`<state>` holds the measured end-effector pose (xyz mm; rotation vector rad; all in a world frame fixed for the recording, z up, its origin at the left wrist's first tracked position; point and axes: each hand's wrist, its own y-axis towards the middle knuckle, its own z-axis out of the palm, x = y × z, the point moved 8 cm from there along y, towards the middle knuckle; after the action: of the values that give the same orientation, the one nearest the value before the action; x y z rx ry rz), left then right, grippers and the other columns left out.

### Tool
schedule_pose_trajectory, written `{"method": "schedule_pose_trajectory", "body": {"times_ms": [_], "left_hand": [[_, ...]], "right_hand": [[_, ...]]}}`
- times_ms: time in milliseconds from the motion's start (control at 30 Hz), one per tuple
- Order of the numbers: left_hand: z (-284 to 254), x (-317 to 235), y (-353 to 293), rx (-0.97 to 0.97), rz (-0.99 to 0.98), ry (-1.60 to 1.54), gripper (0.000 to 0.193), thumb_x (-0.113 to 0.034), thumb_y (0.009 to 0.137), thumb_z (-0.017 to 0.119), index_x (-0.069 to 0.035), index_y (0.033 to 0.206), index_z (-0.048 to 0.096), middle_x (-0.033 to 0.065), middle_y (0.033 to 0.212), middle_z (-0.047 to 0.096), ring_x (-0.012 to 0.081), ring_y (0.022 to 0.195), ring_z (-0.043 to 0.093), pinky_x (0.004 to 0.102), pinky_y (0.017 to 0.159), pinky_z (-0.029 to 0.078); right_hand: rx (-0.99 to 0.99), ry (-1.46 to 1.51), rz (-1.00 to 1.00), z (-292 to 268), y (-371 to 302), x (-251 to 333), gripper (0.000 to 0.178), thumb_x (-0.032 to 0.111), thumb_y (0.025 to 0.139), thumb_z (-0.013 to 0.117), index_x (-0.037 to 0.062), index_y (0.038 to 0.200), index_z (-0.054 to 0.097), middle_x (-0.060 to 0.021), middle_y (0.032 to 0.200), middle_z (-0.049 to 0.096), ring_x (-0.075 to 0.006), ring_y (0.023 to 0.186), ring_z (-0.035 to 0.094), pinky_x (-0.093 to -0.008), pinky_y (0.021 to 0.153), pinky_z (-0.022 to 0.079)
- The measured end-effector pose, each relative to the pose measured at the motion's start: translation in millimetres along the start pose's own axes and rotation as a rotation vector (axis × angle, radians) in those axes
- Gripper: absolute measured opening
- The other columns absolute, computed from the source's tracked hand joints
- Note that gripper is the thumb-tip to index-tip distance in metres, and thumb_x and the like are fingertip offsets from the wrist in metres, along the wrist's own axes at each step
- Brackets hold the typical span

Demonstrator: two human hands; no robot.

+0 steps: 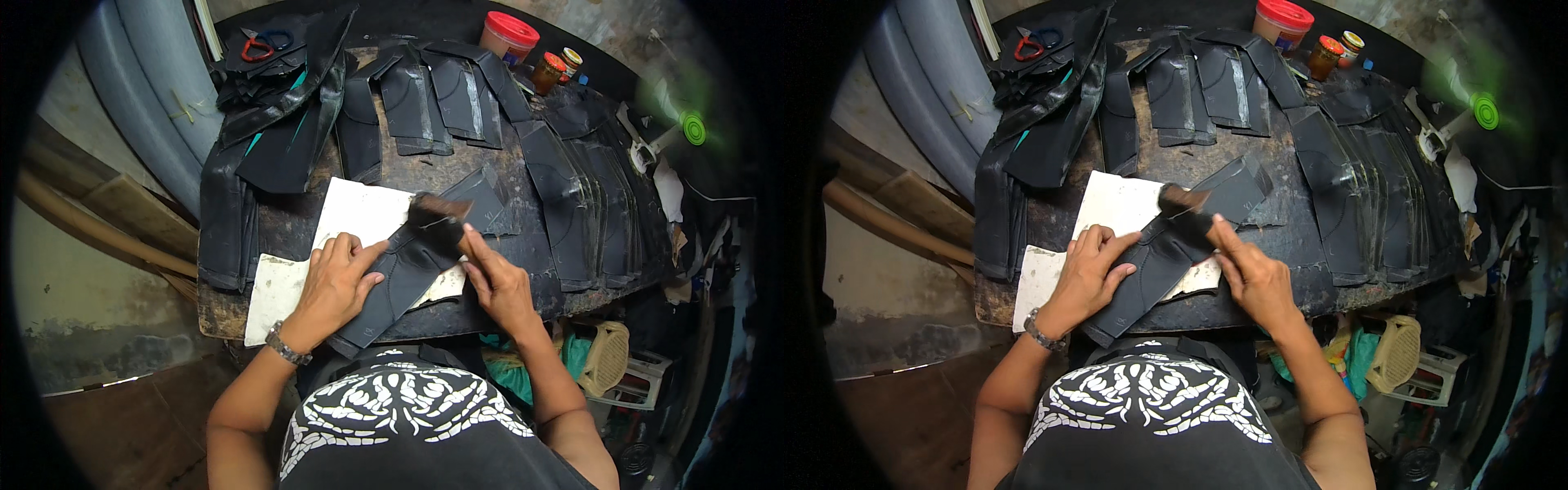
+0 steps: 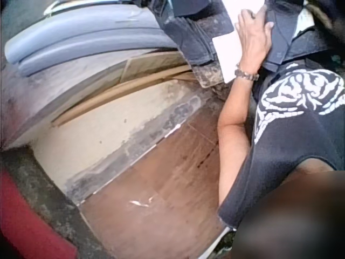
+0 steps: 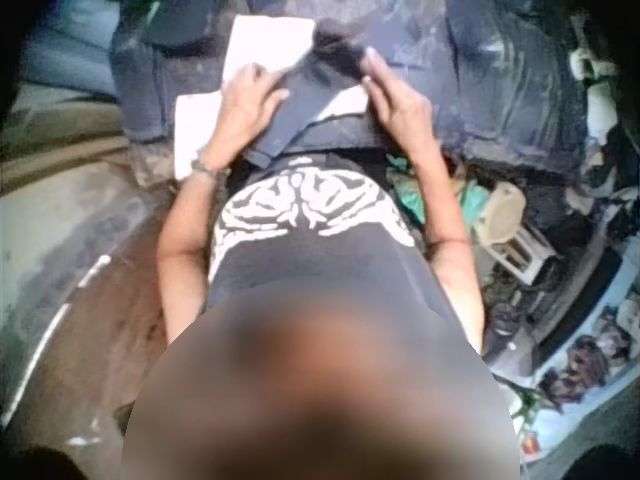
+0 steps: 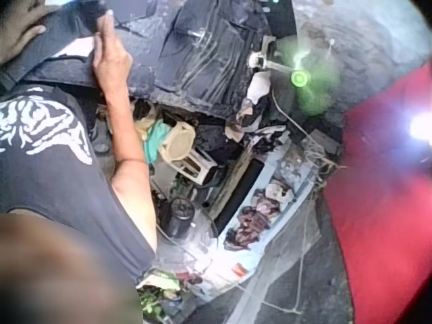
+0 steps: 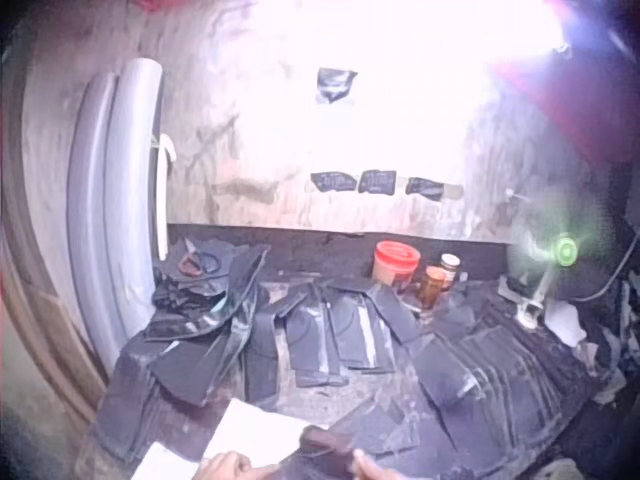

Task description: The person repeatedly hammers black shoe parts on a white board to shape them, then folds and presses the edges by hand. The person handles multiple shoe parts one at a time, using a hammer and a white board as a work surface.

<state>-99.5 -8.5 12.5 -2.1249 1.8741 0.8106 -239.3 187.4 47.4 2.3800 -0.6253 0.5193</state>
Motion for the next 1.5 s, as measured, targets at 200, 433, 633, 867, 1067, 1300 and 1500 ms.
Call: {"method": "schedule_pose_trajectory", "body": {"times_ms": [200, 433, 633, 867, 1067, 1300, 1500], "left_hand": [[10.8, 10.5, -5.4, -0.043, -0.097, -0.058, 0.063, -0.021, 0.088, 0.078, 0.000, 0.141, 0.052, 0.0147, 0.107, 0.054, 0.0304, 0.101, 0.054, 0.0418, 0.092, 0.040], [10.4, 6.9, -6.6, -0.037, -0.071, -0.040, 0.058, -0.017, 0.087, 0.077, -0.001, 0.140, 0.057, 0.0132, 0.112, 0.054, 0.0289, 0.107, 0.054, 0.0406, 0.095, 0.039], [0.6, -4.2, 13.2, 0.014, -0.160, -0.282, 0.028, -0.003, 0.087, 0.071, 0.000, 0.115, 0.065, 0.0109, 0.100, 0.056, 0.0282, 0.096, 0.057, 0.0384, 0.088, 0.043], [-64.2, -68.0, -1.8, -0.285, 0.358, 0.278, 0.023, -0.002, 0.079, 0.073, 0.001, 0.101, 0.069, 0.0065, 0.095, 0.058, 0.0225, 0.088, 0.059, 0.0382, 0.074, 0.045], [-20.4, -27.9, 2.0, -0.028, 0.219, 0.160, 0.019, -0.005, 0.084, 0.070, -0.004, 0.103, 0.074, 0.0160, 0.131, 0.058, 0.0335, 0.122, 0.055, 0.0482, 0.103, 0.039], [-15.1, 27.5, 22.1, 0.144, -0.036, -0.141, 0.031, -0.007, 0.083, 0.078, -0.011, 0.113, 0.074, 0.0121, 0.130, 0.056, 0.0322, 0.123, 0.054, 0.0454, 0.107, 0.039], [-11.0, 42.9, 32.1, 0.148, 0.011, -0.378, 0.040, -0.001, 0.076, 0.082, -0.007, 0.114, 0.072, 0.0071, 0.106, 0.060, 0.0251, 0.105, 0.060, 0.0350, 0.092, 0.048]], "right_hand": [[-0.077, 0.029, -0.053, -0.9, -7.4, 11.7, 0.064, 0.013, 0.092, 0.074, 0.0261, 0.152, 0.053, -0.0101, 0.075, 0.061, -0.0302, 0.061, 0.064, -0.0426, 0.059, 0.054], [0.003, -0.289, 0.055, 1.1, 4.5, 6.6, 0.064, 0.014, 0.092, 0.074, 0.0239, 0.151, 0.054, -0.0112, 0.080, 0.064, -0.0314, 0.062, 0.066, -0.0411, 0.056, 0.053], [-0.171, 0.109, -0.028, -37.7, -20.7, 26.5, 0.052, -0.004, 0.100, 0.058, -0.0028, 0.148, 0.040, -0.0147, 0.120, 0.065, -0.0193, 0.107, 0.065, -0.0318, 0.098, 0.049], [-0.318, 0.437, 0.005, -57.9, -55.4, 27.3, 0.047, 0.007, 0.106, 0.053, -0.0004, 0.150, 0.035, -0.0087, 0.099, 0.060, -0.0060, 0.069, 0.049, -0.0183, 0.054, 0.039], [-0.015, 0.152, 0.042, -20.4, -51.0, 26.4, 0.053, 0.001, 0.102, 0.058, -0.0059, 0.152, 0.043, -0.0124, 0.109, 0.069, -0.0131, 0.084, 0.062, -0.0287, 0.079, 0.053], [-0.066, 0.372, -0.067, -20.4, -41.4, 60.6, 0.040, -0.002, 0.088, 0.073, -0.0111, 0.126, 0.063, -0.0252, 0.102, 0.072, -0.0358, 0.082, 0.073, -0.0361, 0.076, 0.058], [0.284, -0.084, -0.023, 27.8, -35.3, 57.4, 0.062, 0.008, 0.090, 0.075, 0.0113, 0.148, 0.055, -0.0121, 0.079, 0.061, -0.0296, 0.059, 0.063, -0.0409, 0.056, 0.053]]}}
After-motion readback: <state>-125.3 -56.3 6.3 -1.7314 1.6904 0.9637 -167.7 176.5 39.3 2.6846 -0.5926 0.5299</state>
